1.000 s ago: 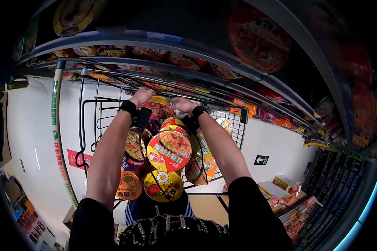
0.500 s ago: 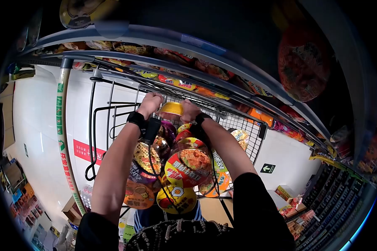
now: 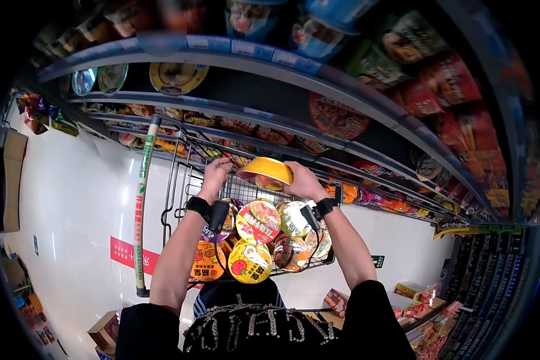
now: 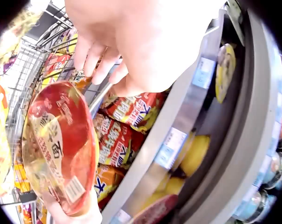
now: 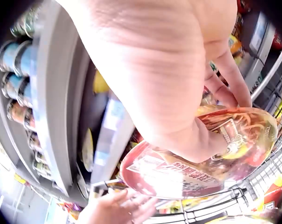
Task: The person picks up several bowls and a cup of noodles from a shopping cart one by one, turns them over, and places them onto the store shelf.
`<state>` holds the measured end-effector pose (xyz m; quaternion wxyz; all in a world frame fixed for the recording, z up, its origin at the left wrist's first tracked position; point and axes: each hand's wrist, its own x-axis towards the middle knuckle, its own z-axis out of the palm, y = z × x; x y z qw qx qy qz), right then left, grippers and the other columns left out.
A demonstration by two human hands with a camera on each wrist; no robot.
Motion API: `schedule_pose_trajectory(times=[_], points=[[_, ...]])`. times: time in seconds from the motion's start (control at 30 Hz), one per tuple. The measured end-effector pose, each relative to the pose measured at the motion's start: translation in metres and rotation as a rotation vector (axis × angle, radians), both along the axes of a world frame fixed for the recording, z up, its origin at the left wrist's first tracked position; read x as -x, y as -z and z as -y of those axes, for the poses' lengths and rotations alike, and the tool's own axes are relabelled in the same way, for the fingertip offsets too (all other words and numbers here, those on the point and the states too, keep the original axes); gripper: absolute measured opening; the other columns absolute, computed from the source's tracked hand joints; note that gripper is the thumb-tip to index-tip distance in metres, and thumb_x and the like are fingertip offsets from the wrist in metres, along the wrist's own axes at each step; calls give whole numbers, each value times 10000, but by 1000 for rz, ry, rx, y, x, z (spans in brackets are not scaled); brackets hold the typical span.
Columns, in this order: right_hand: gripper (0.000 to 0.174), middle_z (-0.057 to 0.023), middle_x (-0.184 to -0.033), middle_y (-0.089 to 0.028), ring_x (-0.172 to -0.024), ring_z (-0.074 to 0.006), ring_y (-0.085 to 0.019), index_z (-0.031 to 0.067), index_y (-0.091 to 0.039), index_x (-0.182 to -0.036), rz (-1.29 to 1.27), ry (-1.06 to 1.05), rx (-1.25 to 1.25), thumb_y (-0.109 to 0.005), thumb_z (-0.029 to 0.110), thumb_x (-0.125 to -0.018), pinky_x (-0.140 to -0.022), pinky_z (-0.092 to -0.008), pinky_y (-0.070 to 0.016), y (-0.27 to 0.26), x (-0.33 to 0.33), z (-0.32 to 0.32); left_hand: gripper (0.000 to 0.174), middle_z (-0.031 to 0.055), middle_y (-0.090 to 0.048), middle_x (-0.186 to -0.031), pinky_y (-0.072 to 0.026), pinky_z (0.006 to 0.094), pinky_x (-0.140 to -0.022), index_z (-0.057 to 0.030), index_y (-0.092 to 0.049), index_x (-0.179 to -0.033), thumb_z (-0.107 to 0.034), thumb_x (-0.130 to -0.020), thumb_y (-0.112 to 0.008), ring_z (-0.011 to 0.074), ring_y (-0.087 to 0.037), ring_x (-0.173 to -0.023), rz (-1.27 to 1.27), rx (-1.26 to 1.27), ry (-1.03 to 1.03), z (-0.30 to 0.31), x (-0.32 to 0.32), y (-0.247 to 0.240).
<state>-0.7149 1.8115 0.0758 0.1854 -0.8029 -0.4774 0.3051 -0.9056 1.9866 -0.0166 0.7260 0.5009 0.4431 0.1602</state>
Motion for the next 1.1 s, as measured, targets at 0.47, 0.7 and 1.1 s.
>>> schedule_pose_trajectory(times=[0.47, 0.7, 1.1], points=[[452, -106, -1122, -553, -1041, -245, -546, 90, -402, -1216, -1221, 964, -782, -560, 40, -795, -844, -443, -478, -63, 126, 163, 641, 63, -444, -1241, -424, 389, -860, -109, -252, -1375, -425, -880, -509, 214, -488, -1054, 457, 493, 124, 191, 41, -111], [468, -78, -1227, -495, -1142, -250, -472, 109, -390, -1273, -1427, 847, -871, -518, 10, -834, -972, -468, -374, -37, 176, 196, 515, 109, -426, -1314, -377, 408, -985, -68, -337, -1319, -425, -949, -326, 250, -445, -1183, 853, 710, 73, 214, 66, -103], [494, -133, -1297, -451, -1190, -280, -435, 63, -384, -1295, -1605, 798, -1033, -317, 413, -952, -994, -452, -350, -51, 186, 172, 477, 129, -417, -1320, -349, 437, -1000, -55, -364, -1305, -377, -961, -287, 278, -429, -1190, 1019, 742, -5, 200, 94, -107]])
